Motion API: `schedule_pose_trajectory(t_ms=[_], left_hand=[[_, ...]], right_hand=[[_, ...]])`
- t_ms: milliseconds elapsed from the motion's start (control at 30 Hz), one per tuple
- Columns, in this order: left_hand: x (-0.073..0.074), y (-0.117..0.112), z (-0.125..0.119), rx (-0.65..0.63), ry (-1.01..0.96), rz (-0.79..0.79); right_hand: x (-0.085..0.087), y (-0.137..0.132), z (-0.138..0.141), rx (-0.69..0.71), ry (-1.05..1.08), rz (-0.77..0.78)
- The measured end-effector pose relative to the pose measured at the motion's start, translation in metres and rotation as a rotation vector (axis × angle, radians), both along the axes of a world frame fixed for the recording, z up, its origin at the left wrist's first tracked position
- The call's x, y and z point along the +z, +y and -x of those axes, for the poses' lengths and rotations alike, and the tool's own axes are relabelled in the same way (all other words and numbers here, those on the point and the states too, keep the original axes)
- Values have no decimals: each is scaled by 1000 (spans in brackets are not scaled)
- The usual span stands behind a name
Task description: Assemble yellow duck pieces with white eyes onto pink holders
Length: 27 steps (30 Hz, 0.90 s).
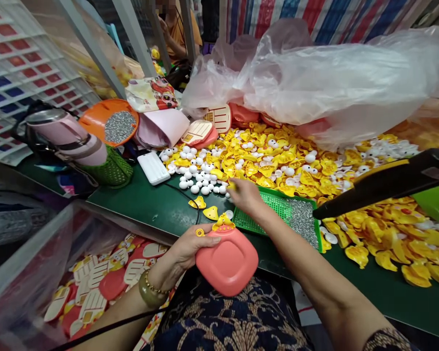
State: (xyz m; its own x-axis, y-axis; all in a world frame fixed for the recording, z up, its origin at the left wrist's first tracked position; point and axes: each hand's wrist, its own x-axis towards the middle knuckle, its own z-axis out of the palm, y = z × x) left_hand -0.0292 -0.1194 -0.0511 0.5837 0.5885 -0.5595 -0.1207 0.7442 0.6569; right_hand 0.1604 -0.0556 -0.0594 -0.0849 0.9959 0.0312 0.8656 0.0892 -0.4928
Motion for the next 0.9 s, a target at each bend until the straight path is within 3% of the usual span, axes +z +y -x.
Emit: schedule_pose_trajectory(t_ms=[100,133,233,333,500,567,633,733,833,900], left_hand=[[2,3,-11,-17,-22,11],[2,4,-15,-27,-32,9],[3,9,-28,-42,-40,6],[2,12,-39,-46,-24,21],[-4,9,-47,-31,21,34],[-7,7,-47,-20,34,33],[-10,5,-48,-7,40,32],[-11,3,-51,7,40,24],[-9,1,-57,3,28,8],[-6,1,-62,-11,22,-17]], right_hand=[[-15,-28,-35,-232,467,3],[-23,-40,-45,-276,537,11],[-42,-73,-67,-311,336,-93],[-49,-90,-77,-224,31,-211],[-48,-87,-82,8,-33,-122],[-47,-82,-82,6,38,-68],[-43,-80,-81,-84,212,-8],[-28,-85,-75,-183,684,177],[-11,-96,-68,-118,996,326],[-4,-102,-63,-38,965,293]])
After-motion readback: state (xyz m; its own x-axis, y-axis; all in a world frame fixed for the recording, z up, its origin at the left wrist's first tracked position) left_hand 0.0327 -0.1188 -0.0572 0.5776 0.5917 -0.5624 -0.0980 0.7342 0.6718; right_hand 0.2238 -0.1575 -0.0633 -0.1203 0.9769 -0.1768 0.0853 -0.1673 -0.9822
